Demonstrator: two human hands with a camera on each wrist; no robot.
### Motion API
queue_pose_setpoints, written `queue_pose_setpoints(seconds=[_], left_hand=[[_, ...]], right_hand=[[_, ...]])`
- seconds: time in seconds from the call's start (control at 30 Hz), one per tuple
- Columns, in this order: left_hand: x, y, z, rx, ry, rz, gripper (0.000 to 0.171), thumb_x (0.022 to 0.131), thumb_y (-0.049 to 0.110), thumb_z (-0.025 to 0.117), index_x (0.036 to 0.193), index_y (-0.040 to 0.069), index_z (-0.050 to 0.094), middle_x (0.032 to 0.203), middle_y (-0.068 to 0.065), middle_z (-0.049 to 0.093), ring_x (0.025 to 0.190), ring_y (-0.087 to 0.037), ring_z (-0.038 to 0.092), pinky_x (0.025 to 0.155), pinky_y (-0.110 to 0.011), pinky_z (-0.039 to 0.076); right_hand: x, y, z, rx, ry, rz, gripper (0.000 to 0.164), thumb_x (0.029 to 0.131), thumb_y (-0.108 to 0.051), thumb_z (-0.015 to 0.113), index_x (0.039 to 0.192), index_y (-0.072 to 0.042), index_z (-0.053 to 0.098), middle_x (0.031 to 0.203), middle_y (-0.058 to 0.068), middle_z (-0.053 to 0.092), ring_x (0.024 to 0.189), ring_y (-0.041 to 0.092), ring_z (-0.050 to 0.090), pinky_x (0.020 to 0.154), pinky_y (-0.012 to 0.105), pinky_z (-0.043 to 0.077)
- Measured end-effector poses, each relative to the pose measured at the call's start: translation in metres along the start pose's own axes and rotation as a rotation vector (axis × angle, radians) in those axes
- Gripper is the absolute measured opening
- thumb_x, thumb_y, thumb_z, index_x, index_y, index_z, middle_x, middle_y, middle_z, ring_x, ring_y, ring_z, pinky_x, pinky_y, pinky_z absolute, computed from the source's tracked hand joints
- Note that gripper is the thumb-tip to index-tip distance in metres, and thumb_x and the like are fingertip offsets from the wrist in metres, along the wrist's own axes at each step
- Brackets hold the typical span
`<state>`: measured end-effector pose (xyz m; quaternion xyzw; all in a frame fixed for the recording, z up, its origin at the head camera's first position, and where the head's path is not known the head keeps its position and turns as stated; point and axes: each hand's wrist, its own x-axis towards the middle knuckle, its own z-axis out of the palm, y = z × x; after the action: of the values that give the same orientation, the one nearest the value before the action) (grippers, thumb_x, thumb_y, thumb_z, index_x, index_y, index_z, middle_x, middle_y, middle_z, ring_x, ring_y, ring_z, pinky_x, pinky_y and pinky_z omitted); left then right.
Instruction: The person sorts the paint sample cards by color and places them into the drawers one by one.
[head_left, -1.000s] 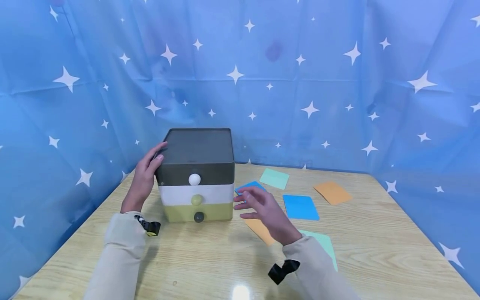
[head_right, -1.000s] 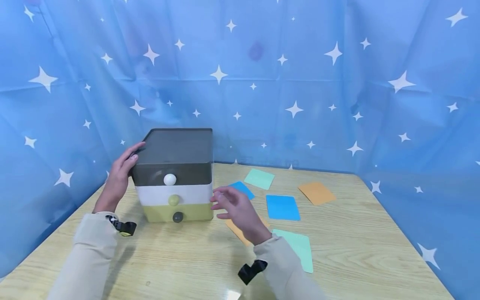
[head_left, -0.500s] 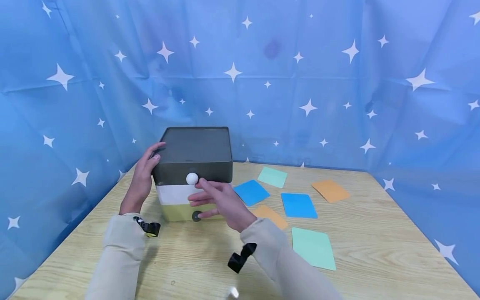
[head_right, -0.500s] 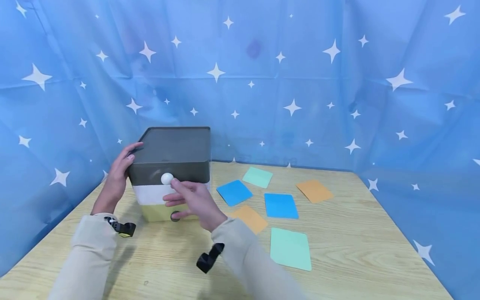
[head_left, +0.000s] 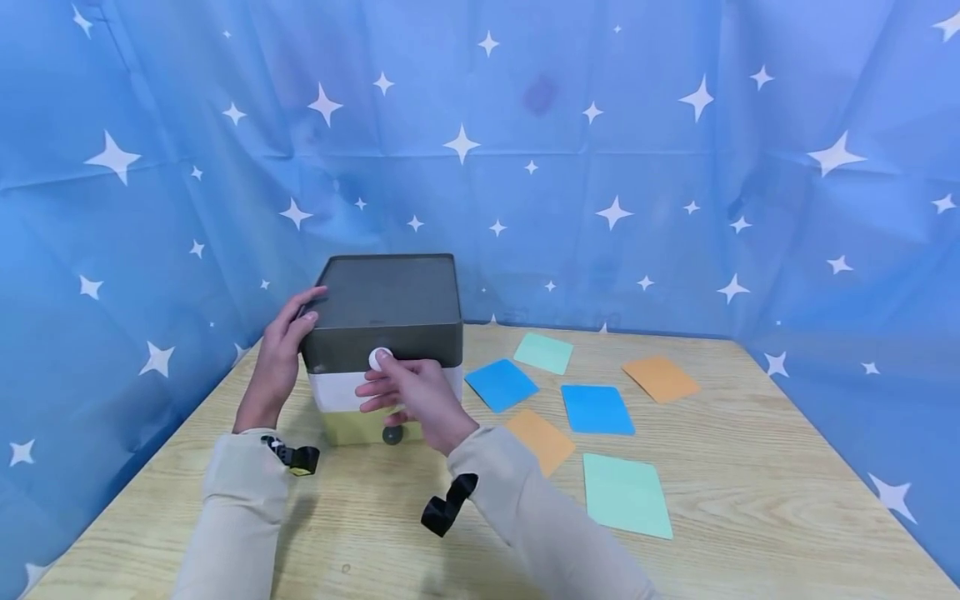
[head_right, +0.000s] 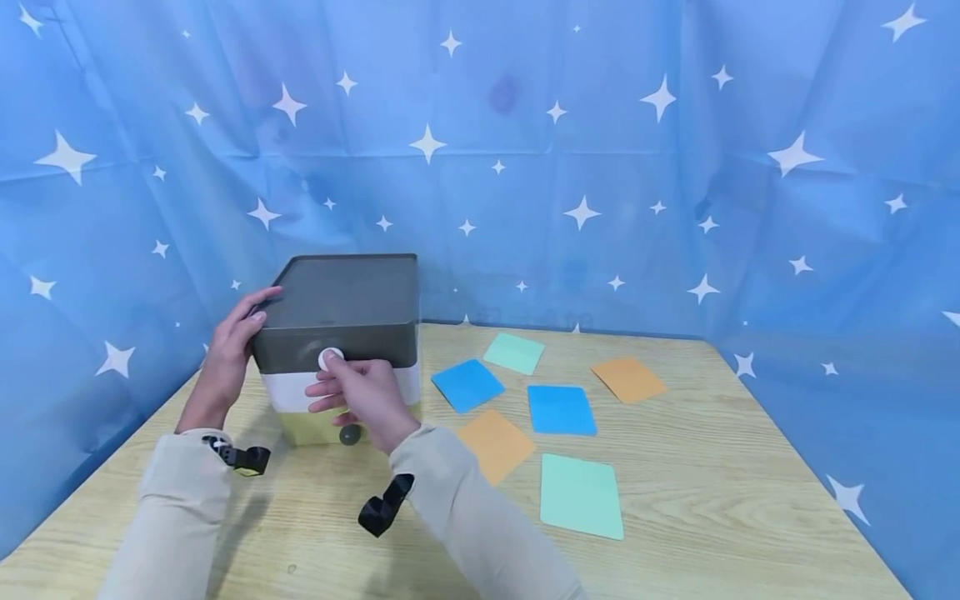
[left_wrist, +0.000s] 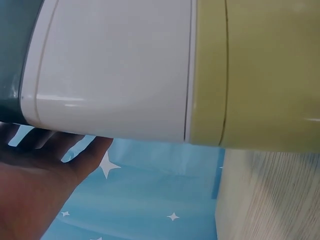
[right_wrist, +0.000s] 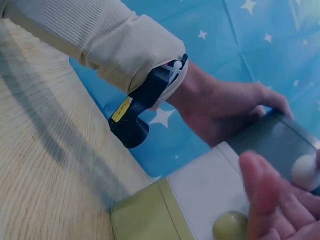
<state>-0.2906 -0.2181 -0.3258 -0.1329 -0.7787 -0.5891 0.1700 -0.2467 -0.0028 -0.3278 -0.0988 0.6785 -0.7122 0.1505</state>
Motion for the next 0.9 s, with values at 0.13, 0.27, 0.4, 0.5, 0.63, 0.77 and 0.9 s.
queue_pose_setpoints(seconds=[0.13,0.27,0.4,0.5,0.63,0.77,0.9], left_hand=[[0.000,0.000,-0.003,-0.002,-0.016,-0.005,0.051,0.108,0.039,0.033,0.156,0.023,0.037,0.167,-0.005,0.024,0.151,-0.033,0.024,0.118,-0.066,0.021],[0.000,0.000,-0.004,-0.020,-0.037,-0.009,0.053,0.108,0.043,0.029,0.157,0.025,0.036,0.167,-0.003,0.024,0.151,-0.031,0.024,0.118,-0.062,0.022],[-0.001,0.001,-0.005,-0.023,-0.053,-0.002,0.054,0.108,0.044,0.027,0.157,0.025,0.035,0.167,-0.002,0.024,0.151,-0.027,0.025,0.118,-0.054,0.025],[-0.001,0.000,-0.005,-0.022,-0.052,0.010,0.054,0.108,0.046,0.027,0.157,0.024,0.036,0.167,-0.001,0.023,0.152,-0.027,0.023,0.119,-0.056,0.022],[-0.001,-0.001,-0.006,-0.043,-0.062,0.014,0.056,0.107,0.048,0.026,0.157,0.025,0.036,0.168,0.000,0.023,0.152,-0.028,0.020,0.119,-0.063,0.016],[-0.001,-0.002,-0.007,-0.078,-0.086,0.018,0.056,0.106,0.046,0.025,0.157,0.024,0.036,0.168,0.000,0.022,0.151,-0.026,0.019,0.121,-0.060,0.013],[-0.001,-0.002,-0.009,-0.122,-0.101,0.025,0.055,0.107,0.043,0.028,0.157,0.022,0.035,0.168,-0.002,0.021,0.150,-0.022,0.020,0.122,-0.054,0.011]], right_hand=[[0.000,-0.002,0.002,-0.006,0.024,0.006,0.044,0.098,-0.050,0.058,0.107,-0.009,0.072,0.097,0.005,0.079,0.071,0.010,0.073,0.058,0.026,0.047],[-0.003,-0.003,0.005,0.004,0.043,0.004,0.042,0.098,-0.048,0.058,0.104,-0.007,0.070,0.093,0.004,0.079,0.067,0.010,0.072,0.055,0.025,0.044],[-0.008,-0.003,0.007,0.018,0.057,0.005,0.039,0.099,-0.045,0.059,0.099,-0.007,0.069,0.091,0.006,0.079,0.065,0.011,0.071,0.053,0.024,0.042],[-0.014,-0.002,0.008,0.020,0.054,0.002,0.040,0.098,-0.045,0.060,0.100,-0.006,0.069,0.092,0.007,0.079,0.064,0.012,0.071,0.052,0.024,0.041],[-0.023,-0.002,0.010,0.020,0.049,0.009,0.044,0.098,-0.045,0.060,0.105,-0.003,0.069,0.093,0.008,0.079,0.063,0.012,0.071,0.052,0.024,0.043],[-0.036,-0.001,0.012,0.029,0.038,0.027,0.043,0.098,-0.045,0.060,0.105,-0.004,0.069,0.092,0.007,0.079,0.063,0.013,0.073,0.052,0.023,0.046],[-0.049,0.000,0.014,0.048,0.004,0.023,0.040,0.098,-0.045,0.060,0.102,-0.007,0.070,0.093,0.007,0.079,0.064,0.013,0.073,0.052,0.024,0.049]])
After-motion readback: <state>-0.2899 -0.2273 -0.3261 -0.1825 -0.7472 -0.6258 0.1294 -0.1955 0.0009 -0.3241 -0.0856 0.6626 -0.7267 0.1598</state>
